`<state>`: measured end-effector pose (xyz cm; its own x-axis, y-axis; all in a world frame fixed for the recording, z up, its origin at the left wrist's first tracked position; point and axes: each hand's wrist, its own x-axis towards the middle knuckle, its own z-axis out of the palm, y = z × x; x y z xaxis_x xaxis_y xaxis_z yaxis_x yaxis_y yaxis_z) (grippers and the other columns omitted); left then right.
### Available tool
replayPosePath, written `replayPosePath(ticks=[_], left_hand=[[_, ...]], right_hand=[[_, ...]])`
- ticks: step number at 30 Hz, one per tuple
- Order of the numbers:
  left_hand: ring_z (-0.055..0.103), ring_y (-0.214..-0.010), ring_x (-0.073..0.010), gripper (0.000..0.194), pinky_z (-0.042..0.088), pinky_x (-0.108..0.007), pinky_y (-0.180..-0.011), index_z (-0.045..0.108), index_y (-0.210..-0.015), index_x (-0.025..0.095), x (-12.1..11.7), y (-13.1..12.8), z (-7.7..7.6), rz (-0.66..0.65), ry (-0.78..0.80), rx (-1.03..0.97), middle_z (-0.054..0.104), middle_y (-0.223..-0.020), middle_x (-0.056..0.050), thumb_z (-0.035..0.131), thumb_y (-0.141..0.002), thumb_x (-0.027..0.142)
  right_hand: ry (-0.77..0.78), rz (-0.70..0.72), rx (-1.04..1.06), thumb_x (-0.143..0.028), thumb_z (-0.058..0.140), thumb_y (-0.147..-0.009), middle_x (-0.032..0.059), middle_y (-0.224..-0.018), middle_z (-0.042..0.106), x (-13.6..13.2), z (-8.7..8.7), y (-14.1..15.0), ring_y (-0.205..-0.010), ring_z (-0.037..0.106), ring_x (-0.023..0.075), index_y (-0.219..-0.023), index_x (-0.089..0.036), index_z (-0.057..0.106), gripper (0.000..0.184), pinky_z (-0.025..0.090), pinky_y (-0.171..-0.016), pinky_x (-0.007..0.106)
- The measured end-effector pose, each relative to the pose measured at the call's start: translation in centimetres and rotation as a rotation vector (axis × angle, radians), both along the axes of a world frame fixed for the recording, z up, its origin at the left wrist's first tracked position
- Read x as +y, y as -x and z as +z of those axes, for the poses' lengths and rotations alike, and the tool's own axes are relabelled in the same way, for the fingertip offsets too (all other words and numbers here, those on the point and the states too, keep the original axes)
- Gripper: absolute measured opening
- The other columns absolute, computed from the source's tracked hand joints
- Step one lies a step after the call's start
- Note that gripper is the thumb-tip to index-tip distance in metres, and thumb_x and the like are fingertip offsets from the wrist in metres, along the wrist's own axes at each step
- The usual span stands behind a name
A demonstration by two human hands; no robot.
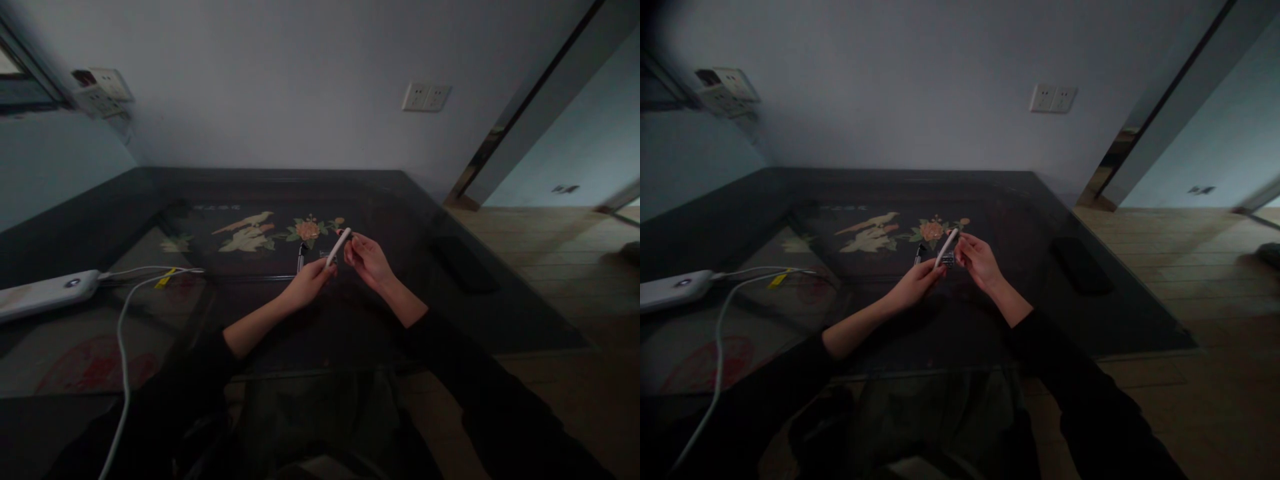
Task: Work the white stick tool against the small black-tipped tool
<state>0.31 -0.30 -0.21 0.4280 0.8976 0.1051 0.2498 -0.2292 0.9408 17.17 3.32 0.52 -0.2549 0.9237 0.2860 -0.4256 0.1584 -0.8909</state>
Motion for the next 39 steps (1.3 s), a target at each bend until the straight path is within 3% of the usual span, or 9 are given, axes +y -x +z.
replayPosePath(ticks=[14,24,34,39], left_hand=[[0.036,-0.049,-0.0098,0.025,0.028,-0.021,-0.047,0.049,-0.081,0.018,0.6,0.3,-0.3,0.112,-0.038,0.062,0.038,-0.056,0.007,0.04,-0.091,0.039],[0.037,-0.05,-0.0107,0.025,0.029,-0.022,-0.049,0.051,-0.084,0.018,-0.3,0.2,0.3,0.057,-0.065,0.097,0.038,-0.055,0.007,0.039,-0.091,0.039],[0.036,-0.049,-0.0097,0.027,0.029,-0.022,-0.048,0.05,-0.084,0.018,-0.9,0.0,0.8,-0.058,-0.04,0.061,0.038,-0.056,0.007,0.04,-0.092,0.042],[0.036,-0.051,-0.0103,0.027,0.029,-0.022,-0.049,0.05,-0.082,0.018,-0.4,0.1,0.8,-0.012,-0.053,0.078,0.038,-0.057,0.006,0.04,-0.091,0.041]], right_hand=[[0.021,-0.024,-0.006,-0.049,0.079,-0.067,-0.0081,-0.05,0.051,0.0,0.1,0.2,-0.045,0.038,0.0079,-0.09,-0.021,0.068,0.038,0.027,-0.046,0.026],[0.03,-0.025,-0.003,-0.044,0.079,-0.07,-0.0071,-0.051,0.052,-0.2,0.3,0.2,-0.046,0.038,0.0062,-0.095,-0.018,0.072,0.037,0.028,-0.046,0.024],[0.033,-0.012,-0.003,-0.051,0.077,-0.069,-0.0072,-0.051,0.048,-0.1,0.3,0.2,-0.048,0.037,0.0073,-0.101,-0.018,0.072,0.046,0.03,-0.047,0.025],[0.017,-0.014,-0.008,-0.053,0.075,-0.07,-0.0069,-0.052,0.048,-0.3,0.4,0.1,-0.047,0.035,0.0077,-0.098,-0.019,0.072,0.045,0.028,-0.047,0.026]])
